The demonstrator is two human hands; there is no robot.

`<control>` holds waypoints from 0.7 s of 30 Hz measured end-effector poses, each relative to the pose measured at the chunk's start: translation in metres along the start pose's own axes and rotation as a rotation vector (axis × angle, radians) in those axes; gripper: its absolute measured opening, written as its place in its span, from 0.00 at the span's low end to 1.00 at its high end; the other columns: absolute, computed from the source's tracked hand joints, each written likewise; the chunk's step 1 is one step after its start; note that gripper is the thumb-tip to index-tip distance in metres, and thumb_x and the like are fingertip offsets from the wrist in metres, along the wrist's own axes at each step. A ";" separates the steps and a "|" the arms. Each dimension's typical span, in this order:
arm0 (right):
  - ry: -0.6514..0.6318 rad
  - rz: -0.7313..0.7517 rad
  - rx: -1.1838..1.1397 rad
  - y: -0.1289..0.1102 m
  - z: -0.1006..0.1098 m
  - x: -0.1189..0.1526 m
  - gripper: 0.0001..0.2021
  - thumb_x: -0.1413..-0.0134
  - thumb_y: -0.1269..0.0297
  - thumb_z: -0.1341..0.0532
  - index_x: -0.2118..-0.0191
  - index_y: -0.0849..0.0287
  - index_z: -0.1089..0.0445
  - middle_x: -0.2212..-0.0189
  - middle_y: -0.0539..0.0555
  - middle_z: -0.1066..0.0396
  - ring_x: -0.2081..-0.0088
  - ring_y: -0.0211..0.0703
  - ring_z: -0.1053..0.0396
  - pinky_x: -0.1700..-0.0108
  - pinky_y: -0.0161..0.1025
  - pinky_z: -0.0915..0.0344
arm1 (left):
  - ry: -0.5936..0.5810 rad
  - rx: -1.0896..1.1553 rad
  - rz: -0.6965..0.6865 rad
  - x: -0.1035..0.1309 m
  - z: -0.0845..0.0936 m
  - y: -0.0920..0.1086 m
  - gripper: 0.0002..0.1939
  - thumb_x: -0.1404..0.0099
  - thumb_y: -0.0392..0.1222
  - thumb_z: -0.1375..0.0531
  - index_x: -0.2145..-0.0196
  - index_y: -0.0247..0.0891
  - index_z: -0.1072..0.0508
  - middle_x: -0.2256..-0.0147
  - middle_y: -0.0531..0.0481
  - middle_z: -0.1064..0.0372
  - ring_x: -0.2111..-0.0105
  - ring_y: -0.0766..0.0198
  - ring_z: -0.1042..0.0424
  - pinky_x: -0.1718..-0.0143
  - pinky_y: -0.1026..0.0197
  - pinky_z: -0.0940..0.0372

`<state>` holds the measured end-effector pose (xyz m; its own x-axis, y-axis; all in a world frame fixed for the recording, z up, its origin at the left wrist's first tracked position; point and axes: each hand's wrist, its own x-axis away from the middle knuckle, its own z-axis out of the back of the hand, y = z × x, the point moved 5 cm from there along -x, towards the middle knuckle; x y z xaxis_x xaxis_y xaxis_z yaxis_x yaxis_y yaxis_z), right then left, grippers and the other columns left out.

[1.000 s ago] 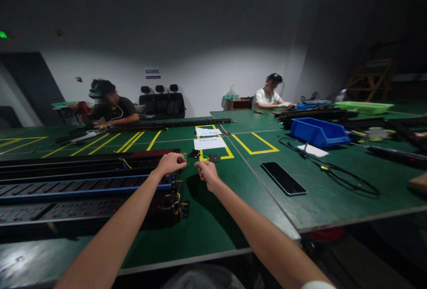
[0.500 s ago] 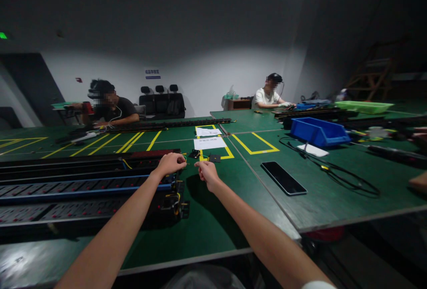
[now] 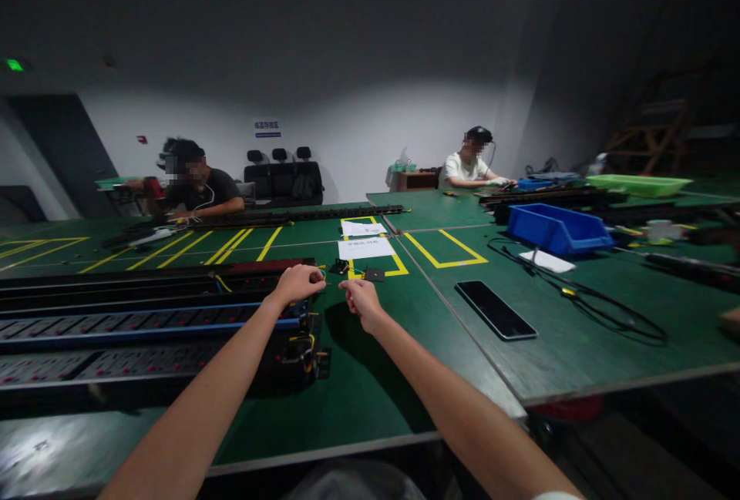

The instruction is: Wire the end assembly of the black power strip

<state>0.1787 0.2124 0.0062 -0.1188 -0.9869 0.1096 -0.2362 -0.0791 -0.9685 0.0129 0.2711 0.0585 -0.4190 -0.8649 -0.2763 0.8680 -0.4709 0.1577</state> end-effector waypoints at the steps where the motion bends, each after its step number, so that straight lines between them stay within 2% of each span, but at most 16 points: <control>1: -0.002 0.002 -0.001 0.000 0.000 0.000 0.05 0.56 0.66 0.39 0.72 0.63 0.31 0.86 0.42 0.43 0.87 0.27 0.50 0.86 0.28 0.59 | -0.001 0.000 0.000 0.000 0.000 0.000 0.12 0.40 0.51 0.40 0.65 0.47 0.20 0.63 0.53 0.20 0.58 0.57 0.24 0.56 0.60 0.35; 13: -0.013 0.007 -0.018 0.004 0.001 -0.003 0.06 0.57 0.65 0.38 0.71 0.62 0.31 0.85 0.42 0.43 0.86 0.28 0.50 0.85 0.28 0.59 | 0.011 0.009 -0.023 0.000 0.000 0.000 0.12 0.40 0.51 0.41 0.67 0.47 0.20 0.63 0.53 0.20 0.59 0.57 0.23 0.58 0.60 0.35; 21: -0.011 0.008 -0.016 0.003 0.001 -0.002 0.06 0.57 0.66 0.38 0.71 0.63 0.31 0.85 0.42 0.43 0.86 0.27 0.50 0.85 0.28 0.59 | 0.008 0.016 -0.018 0.000 0.001 0.000 0.12 0.40 0.52 0.41 0.66 0.47 0.20 0.63 0.53 0.20 0.59 0.57 0.24 0.56 0.60 0.35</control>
<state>0.1792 0.2145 0.0029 -0.1097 -0.9890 0.0997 -0.2512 -0.0694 -0.9654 0.0123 0.2710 0.0592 -0.4323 -0.8549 -0.2868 0.8559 -0.4891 0.1679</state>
